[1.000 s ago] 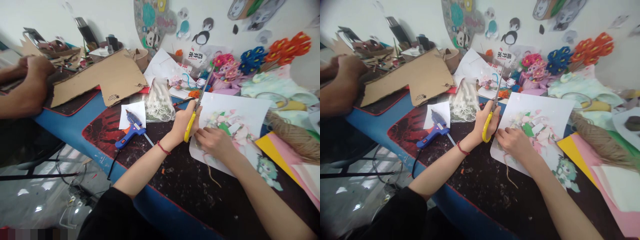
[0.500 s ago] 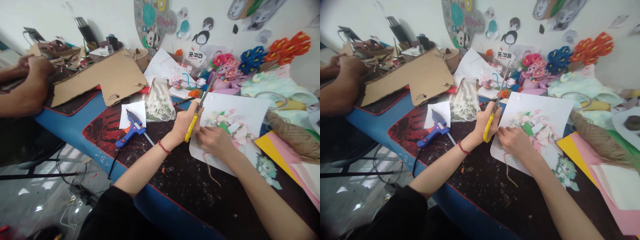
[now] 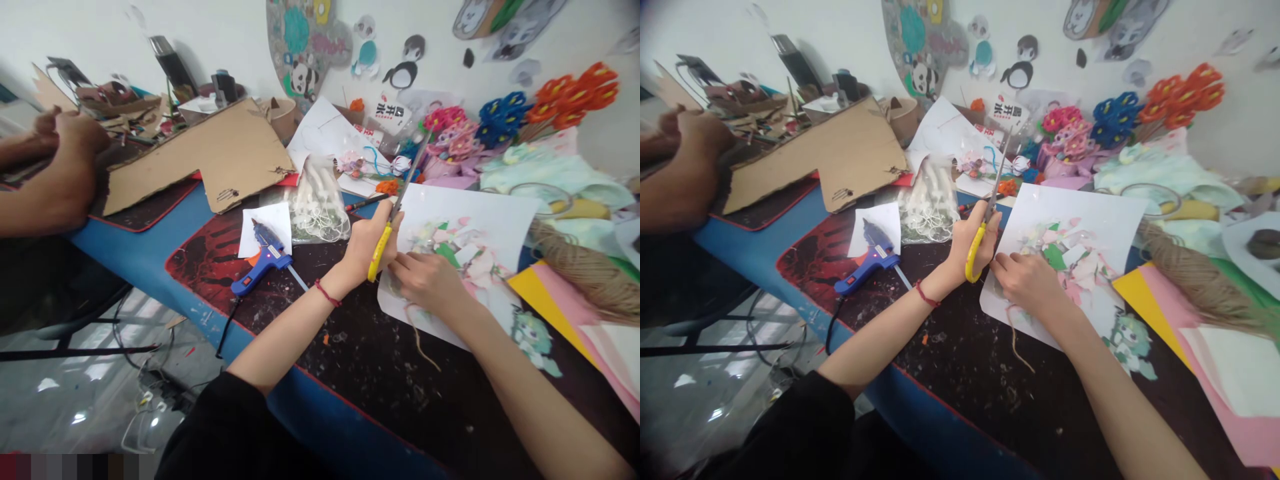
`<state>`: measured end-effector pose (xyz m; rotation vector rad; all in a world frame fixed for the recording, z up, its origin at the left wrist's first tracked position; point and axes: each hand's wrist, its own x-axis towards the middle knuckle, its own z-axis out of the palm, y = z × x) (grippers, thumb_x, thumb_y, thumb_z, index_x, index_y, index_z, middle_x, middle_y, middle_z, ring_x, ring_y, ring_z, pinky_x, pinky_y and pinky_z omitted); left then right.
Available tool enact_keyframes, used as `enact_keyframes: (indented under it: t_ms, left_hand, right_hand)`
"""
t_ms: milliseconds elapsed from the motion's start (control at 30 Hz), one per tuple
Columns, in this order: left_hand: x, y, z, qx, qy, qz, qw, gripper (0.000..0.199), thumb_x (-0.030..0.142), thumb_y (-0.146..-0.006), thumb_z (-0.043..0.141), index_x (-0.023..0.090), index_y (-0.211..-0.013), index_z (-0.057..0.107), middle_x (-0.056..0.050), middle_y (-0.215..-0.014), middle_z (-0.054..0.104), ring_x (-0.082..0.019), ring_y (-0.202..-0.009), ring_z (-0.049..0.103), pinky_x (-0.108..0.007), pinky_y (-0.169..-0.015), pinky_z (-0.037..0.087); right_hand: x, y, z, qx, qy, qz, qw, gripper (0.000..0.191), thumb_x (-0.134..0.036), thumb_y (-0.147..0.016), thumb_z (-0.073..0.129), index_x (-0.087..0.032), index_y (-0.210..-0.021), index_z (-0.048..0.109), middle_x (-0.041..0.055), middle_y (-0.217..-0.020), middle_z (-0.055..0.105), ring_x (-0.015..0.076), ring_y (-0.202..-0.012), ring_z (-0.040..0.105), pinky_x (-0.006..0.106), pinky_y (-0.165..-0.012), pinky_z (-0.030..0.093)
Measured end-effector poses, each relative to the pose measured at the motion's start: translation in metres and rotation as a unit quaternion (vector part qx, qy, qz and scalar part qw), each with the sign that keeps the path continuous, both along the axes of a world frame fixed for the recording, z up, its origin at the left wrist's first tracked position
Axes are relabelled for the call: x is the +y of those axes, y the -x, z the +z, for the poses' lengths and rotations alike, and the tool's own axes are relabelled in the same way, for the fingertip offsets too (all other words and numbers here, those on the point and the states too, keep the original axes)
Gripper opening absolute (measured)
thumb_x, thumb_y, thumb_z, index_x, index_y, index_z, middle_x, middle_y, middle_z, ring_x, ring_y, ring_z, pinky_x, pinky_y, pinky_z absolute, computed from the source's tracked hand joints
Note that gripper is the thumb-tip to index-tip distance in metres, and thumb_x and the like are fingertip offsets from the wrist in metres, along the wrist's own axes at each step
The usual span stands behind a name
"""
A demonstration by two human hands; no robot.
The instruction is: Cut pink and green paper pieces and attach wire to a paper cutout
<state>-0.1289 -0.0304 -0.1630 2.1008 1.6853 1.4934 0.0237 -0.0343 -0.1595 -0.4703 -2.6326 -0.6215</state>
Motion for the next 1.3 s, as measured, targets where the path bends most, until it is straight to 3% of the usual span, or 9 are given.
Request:
enact_keyframes:
  t_ms: [733, 1033, 1300]
  left_hand:
    - [-0.0036, -0.0015, 0.0023, 0.052, 0.020, -0.011, 0.998, 0.029, 0.036, -0.101, 0.027, 0.017, -0.101, 0.049, 0.001, -0.062, 0.052, -0.015, -0.050, 0.055, -0.027, -0.048, 0.030]
    - [-0.0052, -0.0048, 0.0058, 0.069, 0.039, -0.011, 0.997, 0.036, 0.040, -0.101, 0.023, 0.019, -0.088, 0.049, 0.000, -0.063, 0.049, -0.013, -0.046, 0.048, -0.028, -0.047, 0.025]
    - [-0.0041, -0.0052, 0.0050, 0.057, 0.037, -0.004, 0.998, 0.034, 0.040, -0.101, 0.024, 0.018, -0.095, 0.049, 0.000, -0.061, 0.051, -0.014, -0.050, 0.053, -0.027, -0.048, 0.029]
  right_hand:
    - [0.0001, 0.0004, -0.0009, -0.007, 0.012, -0.010, 1.000, 0.020, -0.005, -0.075, 0.047, -0.014, -0.066, 0.063, 0.0030, -0.056, 0.054, 0.0145, -0.052, 0.043, 0.032, -0.052, 0.018]
    - [-0.0003, 0.0006, -0.0013, 0.000, 0.023, -0.011, 1.000, 0.020, -0.003, -0.072, 0.047, -0.014, -0.065, 0.062, 0.0038, -0.054, 0.052, 0.0148, -0.052, 0.041, 0.032, -0.052, 0.016]
    - [-0.0007, 0.0000, -0.0013, -0.021, 0.048, -0.035, 0.998, 0.020, -0.004, -0.072, 0.047, -0.014, -0.067, 0.063, 0.0046, -0.056, 0.055, 0.0153, -0.051, 0.043, 0.032, -0.052, 0.016]
